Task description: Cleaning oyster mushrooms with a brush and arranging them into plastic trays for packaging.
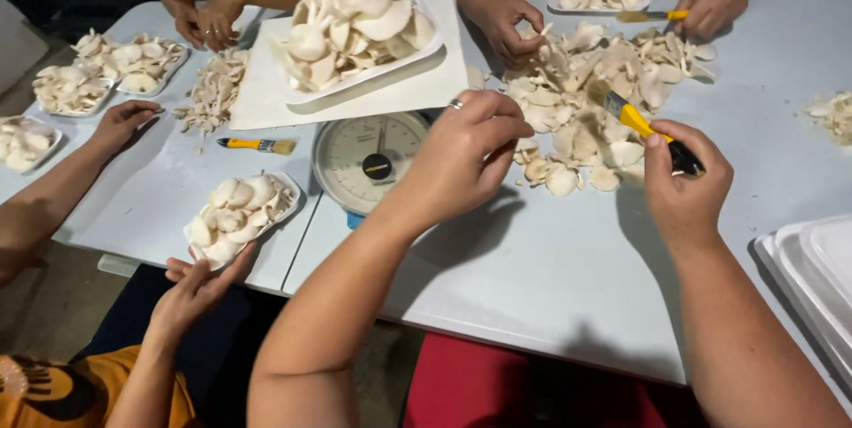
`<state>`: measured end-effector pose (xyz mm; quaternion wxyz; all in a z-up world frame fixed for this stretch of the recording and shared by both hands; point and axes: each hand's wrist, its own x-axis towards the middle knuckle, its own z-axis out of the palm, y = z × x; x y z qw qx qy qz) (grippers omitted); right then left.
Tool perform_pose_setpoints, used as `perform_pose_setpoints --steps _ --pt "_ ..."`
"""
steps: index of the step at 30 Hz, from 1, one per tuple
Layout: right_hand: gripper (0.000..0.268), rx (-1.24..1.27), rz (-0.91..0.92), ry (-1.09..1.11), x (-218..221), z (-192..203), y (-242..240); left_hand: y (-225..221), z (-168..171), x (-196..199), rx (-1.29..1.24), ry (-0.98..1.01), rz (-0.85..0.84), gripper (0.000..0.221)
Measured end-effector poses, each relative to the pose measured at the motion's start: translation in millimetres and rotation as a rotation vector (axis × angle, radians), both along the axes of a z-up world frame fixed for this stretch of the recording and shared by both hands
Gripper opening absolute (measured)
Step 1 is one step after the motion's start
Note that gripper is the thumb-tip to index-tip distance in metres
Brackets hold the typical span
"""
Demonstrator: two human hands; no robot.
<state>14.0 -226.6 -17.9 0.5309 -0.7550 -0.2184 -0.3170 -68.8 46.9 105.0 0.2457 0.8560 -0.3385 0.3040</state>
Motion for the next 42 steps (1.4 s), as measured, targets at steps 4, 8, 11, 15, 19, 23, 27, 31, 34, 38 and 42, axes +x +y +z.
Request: perform_pose_setpoints --steps 4,8,11,15,19,23,27,31,34,38,42 --pt "0.016 0.009 -0.049 -0.062 4.6 2.5 -4.1 -11.1 -56.1 51.6 -0.117 0.138 0.039 0.019" --pt "0.018 -0.003 -0.107 -0.147 8.3 5.2 -12.3 -25.6 -104.9 105.0 -0.103 0.345 0.187 0.024" --pt "0.015 0.002 -0.153 -0.205 13.6 4.8 -18.2 -40.7 -122.5 133.7 -0.103 0.548 0.276 0.031" --pt "0.015 -0.025 -0.204 -0.251 16.8 7.6 -22.5 -62.5 -151.4 182.0 -0.095 0.602 0.302 0.036" --pt "0.015 -0.097 -0.263 -0.306 19.0 8.7 -24.6 -87.0 -163.0 218.5 -0.086 0.59 0.419 0.039" --pt "0.014 -0.096 -0.303 -0.294 23.7 5.9 -27.4 -114.0 -130.9 206.5 -0.025 0.906 0.472 0.068" --pt "0.015 -0.09 -0.312 -0.285 24.5 8.9 -29.6 -123.1 -146.8 210.3 -0.042 0.772 0.443 0.07" --pt "0.016 -0.054 -0.303 -0.276 24.0 9.6 -29.3 -129.3 -154.2 194.9 -0.056 0.675 0.248 0.035" --pt "0.015 -0.063 -0.297 -0.293 24.0 10.9 -29.7 -130.3 -158.3 179.1 0.02 0.621 0.116 0.03" --pt "0.015 -0.065 -0.307 -0.302 23.8 11.1 -29.5 -122.2 -159.3 158.9 0.159 0.553 -0.025 0.021" --pt "0.013 -0.047 -0.337 -0.293 24.0 12.8 -31.3 -121.7 -87.4 146.4 0.011 0.679 -0.005 0.028"
